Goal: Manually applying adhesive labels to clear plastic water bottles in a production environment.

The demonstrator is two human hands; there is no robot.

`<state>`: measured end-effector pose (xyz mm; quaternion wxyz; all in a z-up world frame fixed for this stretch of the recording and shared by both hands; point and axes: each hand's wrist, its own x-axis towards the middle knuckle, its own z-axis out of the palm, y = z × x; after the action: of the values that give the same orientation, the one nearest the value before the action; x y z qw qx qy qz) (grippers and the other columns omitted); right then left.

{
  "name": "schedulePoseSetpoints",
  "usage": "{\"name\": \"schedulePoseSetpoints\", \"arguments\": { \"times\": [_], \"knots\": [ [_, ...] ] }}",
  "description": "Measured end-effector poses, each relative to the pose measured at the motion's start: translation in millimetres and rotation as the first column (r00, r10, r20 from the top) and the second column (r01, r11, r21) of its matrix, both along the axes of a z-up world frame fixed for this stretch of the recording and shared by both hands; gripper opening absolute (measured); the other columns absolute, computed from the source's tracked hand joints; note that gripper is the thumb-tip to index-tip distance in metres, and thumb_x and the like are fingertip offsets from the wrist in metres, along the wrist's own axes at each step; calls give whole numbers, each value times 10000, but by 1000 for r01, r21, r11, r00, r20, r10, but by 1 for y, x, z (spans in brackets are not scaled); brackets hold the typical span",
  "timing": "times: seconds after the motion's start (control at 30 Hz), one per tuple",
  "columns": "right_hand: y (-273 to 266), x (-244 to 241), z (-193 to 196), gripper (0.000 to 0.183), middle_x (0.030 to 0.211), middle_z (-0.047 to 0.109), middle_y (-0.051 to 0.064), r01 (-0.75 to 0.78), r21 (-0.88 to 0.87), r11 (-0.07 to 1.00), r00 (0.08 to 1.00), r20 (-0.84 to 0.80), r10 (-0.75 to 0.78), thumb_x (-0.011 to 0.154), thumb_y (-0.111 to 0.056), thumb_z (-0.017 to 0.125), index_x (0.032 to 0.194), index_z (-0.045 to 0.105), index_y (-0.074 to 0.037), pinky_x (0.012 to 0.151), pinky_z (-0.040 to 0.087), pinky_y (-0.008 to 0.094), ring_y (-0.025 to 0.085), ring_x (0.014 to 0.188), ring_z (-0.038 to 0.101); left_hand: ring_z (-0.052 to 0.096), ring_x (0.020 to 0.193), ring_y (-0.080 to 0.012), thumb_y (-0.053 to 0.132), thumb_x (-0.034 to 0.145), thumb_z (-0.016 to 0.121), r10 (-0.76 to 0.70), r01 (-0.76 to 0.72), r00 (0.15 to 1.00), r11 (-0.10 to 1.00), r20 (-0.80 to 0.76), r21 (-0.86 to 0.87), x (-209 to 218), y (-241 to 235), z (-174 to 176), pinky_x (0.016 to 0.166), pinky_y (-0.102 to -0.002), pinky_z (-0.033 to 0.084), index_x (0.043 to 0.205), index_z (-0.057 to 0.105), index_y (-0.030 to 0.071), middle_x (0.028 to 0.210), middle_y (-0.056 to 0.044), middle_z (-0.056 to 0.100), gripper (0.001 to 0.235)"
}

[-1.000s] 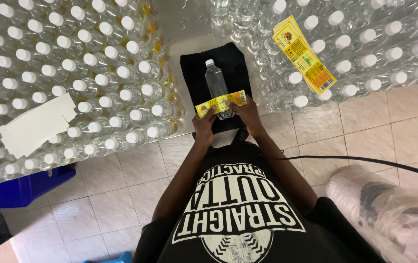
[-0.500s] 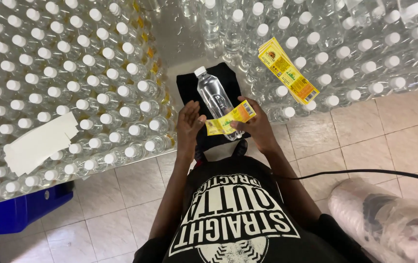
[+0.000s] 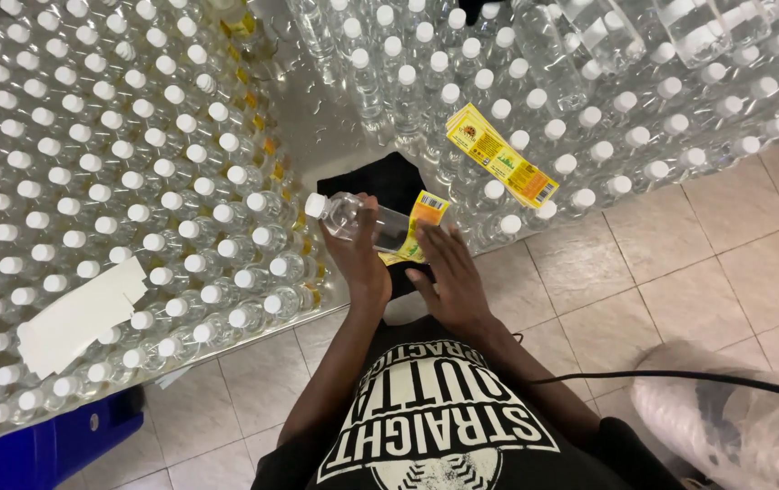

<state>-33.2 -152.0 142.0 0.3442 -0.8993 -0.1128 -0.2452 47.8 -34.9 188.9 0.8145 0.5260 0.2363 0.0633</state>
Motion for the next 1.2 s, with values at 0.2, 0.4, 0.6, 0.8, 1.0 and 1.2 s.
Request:
{"name": "schedulePoseSetpoints", "arguments": {
  "times": [0.2,0.4,0.6,0.8,1.0,1.2],
  "knots": [
    [3,7,20,632,1612,544,243,-28,18,999,999,-34,28,1160,-342,536,1647,435,48,1314,315,558,422,1502,513,696,1148,-163,147,956,890,-29,30,989,1000,145,1,-8,-8,5,1070,-401,545,1385,577,145,1196,-88,720,531],
    [-13,16,10,681,1390,668,217,-33,175,984,971,-228,73,1164,-418,491,1681,376,11,1176,468,593,435,1316,652,698,1135,-193,144,945,898,-129,133,976,991,174,-12,-19,-13,4,1088,-426,548,1391,563,97,1169,-115,708,560],
    [-22,21,20,690,1257,725,218,-65,202,977,913,-383,140,1140,-566,457,1623,512,-77,1011,558,586,464,1173,721,704,1106,-190,173,923,918,-151,155,970,988,193,-7,-17,-12,5,1073,-417,548,1397,561,91,1159,-117,712,599],
    [-24,16,38,649,1223,744,239,-54,305,951,829,-517,213,1135,-565,439,1586,554,-113,1078,516,604,505,1187,702,722,1094,-194,199,914,923,-180,179,963,984,203,23,-17,-5,-5,1071,-420,566,1388,564,74,1149,-129,726,607],
    [-49,3,25,576,1256,728,275,-38,405,914,819,-511,261,1162,-463,430,1525,609,-54,1153,450,622,502,1249,671,719,1155,-221,210,923,899,-210,204,944,978,255,51,-15,2,1,1097,-425,550,1403,546,67,1183,-129,724,613],
    [-62,6,60,704,1509,612,248,-125,214,969,939,-291,185,1028,-333,777,1586,511,3,1250,322,653,504,1463,502,707,1286,-270,128,777,1001,-479,388,822,867,308,314,-14,-2,22,1143,-484,505,1390,592,44,1265,-165,767,741]
  ]
}}
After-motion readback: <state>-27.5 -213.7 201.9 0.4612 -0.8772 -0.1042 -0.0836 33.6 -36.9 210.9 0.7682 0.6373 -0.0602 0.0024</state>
